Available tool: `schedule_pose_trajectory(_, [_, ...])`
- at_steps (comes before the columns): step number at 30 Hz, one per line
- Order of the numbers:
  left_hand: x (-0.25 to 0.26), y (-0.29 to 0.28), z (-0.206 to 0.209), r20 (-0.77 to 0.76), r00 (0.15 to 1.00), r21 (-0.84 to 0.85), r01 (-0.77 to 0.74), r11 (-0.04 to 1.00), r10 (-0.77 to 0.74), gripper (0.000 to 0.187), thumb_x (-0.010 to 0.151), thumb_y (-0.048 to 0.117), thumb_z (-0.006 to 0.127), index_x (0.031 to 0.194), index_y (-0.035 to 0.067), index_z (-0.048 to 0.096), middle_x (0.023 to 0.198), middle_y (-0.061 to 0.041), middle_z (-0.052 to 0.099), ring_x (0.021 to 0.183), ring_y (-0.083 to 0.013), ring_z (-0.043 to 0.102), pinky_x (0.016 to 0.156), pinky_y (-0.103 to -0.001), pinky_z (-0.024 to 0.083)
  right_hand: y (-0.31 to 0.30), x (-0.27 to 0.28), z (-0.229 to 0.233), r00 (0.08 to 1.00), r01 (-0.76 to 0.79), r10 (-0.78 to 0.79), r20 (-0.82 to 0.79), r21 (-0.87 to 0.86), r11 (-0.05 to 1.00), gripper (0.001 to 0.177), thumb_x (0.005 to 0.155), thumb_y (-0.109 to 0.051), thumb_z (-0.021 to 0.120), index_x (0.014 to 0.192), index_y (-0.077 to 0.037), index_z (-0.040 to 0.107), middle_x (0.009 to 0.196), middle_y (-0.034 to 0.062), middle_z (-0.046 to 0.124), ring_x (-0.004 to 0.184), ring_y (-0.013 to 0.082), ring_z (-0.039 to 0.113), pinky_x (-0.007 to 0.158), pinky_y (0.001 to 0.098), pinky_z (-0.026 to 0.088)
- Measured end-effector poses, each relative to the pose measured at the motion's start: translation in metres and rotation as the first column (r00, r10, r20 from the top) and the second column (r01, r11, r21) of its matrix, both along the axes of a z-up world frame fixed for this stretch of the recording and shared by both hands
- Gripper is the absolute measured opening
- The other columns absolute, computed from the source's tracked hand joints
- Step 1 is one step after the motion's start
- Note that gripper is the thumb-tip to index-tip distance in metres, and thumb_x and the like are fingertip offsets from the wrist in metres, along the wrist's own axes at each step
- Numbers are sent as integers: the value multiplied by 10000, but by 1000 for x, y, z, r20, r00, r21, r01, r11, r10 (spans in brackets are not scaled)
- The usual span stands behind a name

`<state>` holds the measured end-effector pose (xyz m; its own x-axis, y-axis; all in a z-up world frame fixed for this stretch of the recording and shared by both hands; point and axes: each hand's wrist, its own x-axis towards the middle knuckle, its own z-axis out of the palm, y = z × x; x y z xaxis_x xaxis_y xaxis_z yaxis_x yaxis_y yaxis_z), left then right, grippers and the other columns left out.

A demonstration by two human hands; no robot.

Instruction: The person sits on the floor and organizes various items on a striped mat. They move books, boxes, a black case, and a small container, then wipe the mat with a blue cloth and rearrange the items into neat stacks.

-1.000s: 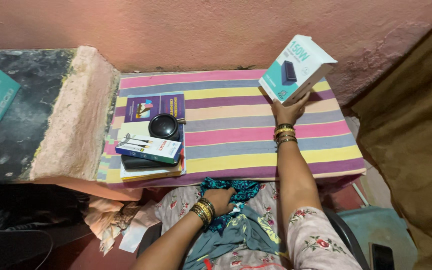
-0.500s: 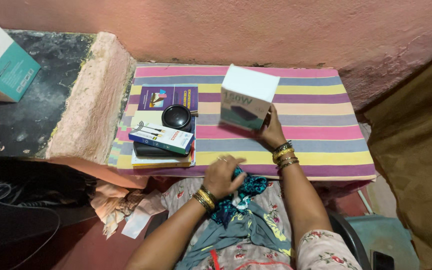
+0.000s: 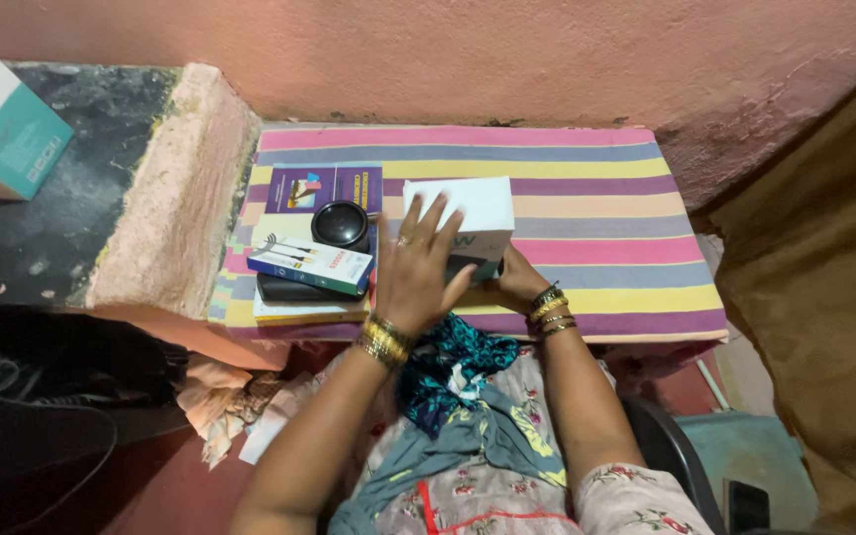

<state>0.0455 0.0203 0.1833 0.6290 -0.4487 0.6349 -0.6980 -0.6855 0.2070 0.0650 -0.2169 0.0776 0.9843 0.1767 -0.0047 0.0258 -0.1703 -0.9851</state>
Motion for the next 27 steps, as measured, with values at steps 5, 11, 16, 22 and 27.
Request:
schedule_pose_trajectory(5, [30,-48,34,-159,987,234,35,972,3,841,816,616,671,1507,200,434,1623,-90,332,1518,-313,272,1194,-655,156,-12,10,-31,1000,26,-26,11,-3,1000,681,661,71,808,1280,-26,542,1258,106,661,1209,225,621,1055,383,527])
schedule_pose_trajectory(11, [40,-65,28,-180,982,345,3,939,63,838,897,717,529,1508,147,459,1607,-75,397,1497,-270,333,1208,-595,212,-22,18,-49,999,43,-39,35,-108,993,620,648,48,806,1224,-38,591,1222,57,692,1181,201,629,1057,377,504])
schedule_pose_trajectory(16, [44,-67,21,-228,970,345,3,939,81,848,884,729,521,1501,150,465,1603,-59,391,1475,-262,349,1183,-557,255,-19,18,-39,999,13,-10,31,-89,996,718,620,49,803,1281,-58,543,1283,49,655,1229,202,596,1092,381,483])
schedule_pose_trajectory(22, [50,-67,19,-251,965,347,18,938,74,874,874,757,509,1506,155,463,1610,-51,376,1486,-261,337,1188,-564,243,-13,8,-34,998,68,-68,-15,7,998,778,618,70,800,1318,-67,490,1290,46,612,1261,223,561,1120,390,463])
schedule_pose_trajectory(27, [28,-50,22,26,997,147,64,987,-69,761,848,626,630,1443,163,525,1554,-69,443,1463,-306,357,1183,-623,203,-8,11,-26,996,85,-84,24,-23,996,854,614,70,817,1377,-70,459,1357,61,583,1329,238,516,1164,397,415])
